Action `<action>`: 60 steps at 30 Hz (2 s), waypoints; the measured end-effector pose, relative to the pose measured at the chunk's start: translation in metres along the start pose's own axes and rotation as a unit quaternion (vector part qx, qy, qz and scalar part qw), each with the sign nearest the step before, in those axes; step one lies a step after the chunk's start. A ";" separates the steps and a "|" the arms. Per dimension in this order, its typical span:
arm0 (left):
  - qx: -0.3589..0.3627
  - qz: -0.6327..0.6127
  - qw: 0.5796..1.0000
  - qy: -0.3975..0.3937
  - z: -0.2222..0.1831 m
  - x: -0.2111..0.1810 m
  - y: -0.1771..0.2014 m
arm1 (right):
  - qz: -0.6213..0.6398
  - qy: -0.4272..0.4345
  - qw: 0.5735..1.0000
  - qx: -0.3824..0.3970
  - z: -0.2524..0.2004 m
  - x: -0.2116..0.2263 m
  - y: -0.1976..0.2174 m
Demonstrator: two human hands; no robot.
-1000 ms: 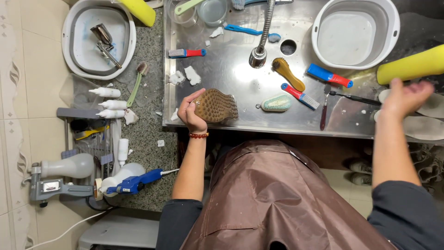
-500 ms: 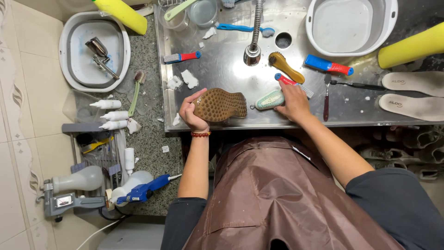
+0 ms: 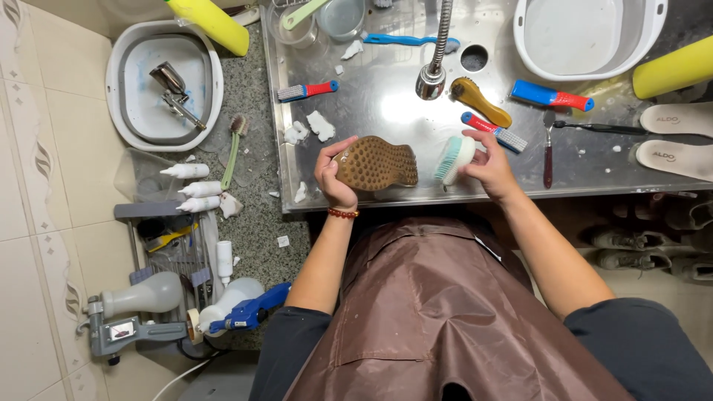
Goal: Cleaning a white sneaker using a brush, water, and detergent at a sink.
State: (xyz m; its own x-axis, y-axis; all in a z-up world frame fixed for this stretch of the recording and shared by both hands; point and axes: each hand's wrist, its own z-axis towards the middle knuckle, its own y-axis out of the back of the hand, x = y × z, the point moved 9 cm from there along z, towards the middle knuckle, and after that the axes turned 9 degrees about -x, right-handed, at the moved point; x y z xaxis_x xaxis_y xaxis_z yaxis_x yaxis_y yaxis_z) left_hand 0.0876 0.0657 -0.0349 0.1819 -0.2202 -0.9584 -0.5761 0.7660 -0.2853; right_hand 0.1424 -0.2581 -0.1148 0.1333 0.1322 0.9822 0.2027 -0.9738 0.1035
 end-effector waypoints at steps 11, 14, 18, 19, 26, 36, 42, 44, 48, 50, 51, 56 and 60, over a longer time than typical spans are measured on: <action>0.046 0.045 0.997 -0.030 0.007 0.019 -0.011 | -0.040 0.353 0.935 0.012 -0.013 0.176 -0.139; 0.037 0.063 0.997 -0.029 0.015 -0.008 -0.017 | -0.126 0.279 0.951 -0.046 -0.002 0.103 -0.116; 0.020 0.071 0.997 -0.028 0.011 -0.003 -0.014 | -0.114 0.264 0.956 -0.064 0.006 0.128 -0.118; 0.024 0.091 0.995 -0.035 0.012 -0.003 -0.018 | -0.088 0.317 0.943 -0.056 -0.002 0.160 -0.123; 0.012 0.141 0.990 0.011 0.021 -0.010 -0.021 | -0.094 0.281 0.954 -0.044 0.006 0.075 -0.096; -0.020 0.113 0.993 0.006 -0.006 -0.010 -0.013 | -0.083 0.207 0.974 -0.032 0.020 0.041 -0.091; -0.025 0.191 0.979 -0.066 -0.031 -0.031 -0.024 | -0.001 0.297 0.954 0.028 0.006 0.149 -0.108; -0.020 0.175 0.981 -0.078 -0.026 -0.035 -0.026 | -0.016 0.311 0.950 0.016 0.002 0.107 -0.101; 0.003 0.187 0.978 -0.089 -0.016 -0.033 -0.028 | -0.084 0.168 0.982 -0.006 0.019 0.034 -0.089; 0.032 0.178 0.980 -0.088 -0.021 -0.024 -0.028 | -0.054 0.265 0.961 -0.050 0.014 0.099 -0.097; 0.037 0.180 0.980 -0.081 -0.023 -0.022 -0.025 | -0.056 0.257 0.963 -0.054 0.003 0.123 -0.100; 0.063 0.180 0.977 -0.096 -0.003 -0.021 -0.023 | -0.121 0.280 0.951 -0.045 -0.006 0.094 -0.101; 0.052 0.122 0.989 -0.060 0.015 -0.006 -0.014 | -0.132 0.243 0.959 -0.066 -0.002 0.095 -0.110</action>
State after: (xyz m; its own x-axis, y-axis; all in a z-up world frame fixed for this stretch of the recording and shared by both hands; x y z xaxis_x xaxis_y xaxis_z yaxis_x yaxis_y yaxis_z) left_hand 0.1068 0.0649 -0.0249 0.1444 0.0480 -0.9884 -0.5308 0.8467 -0.0364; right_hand 0.1308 -0.1385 -0.0323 -0.3806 0.3058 0.8727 0.0383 -0.9377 0.3453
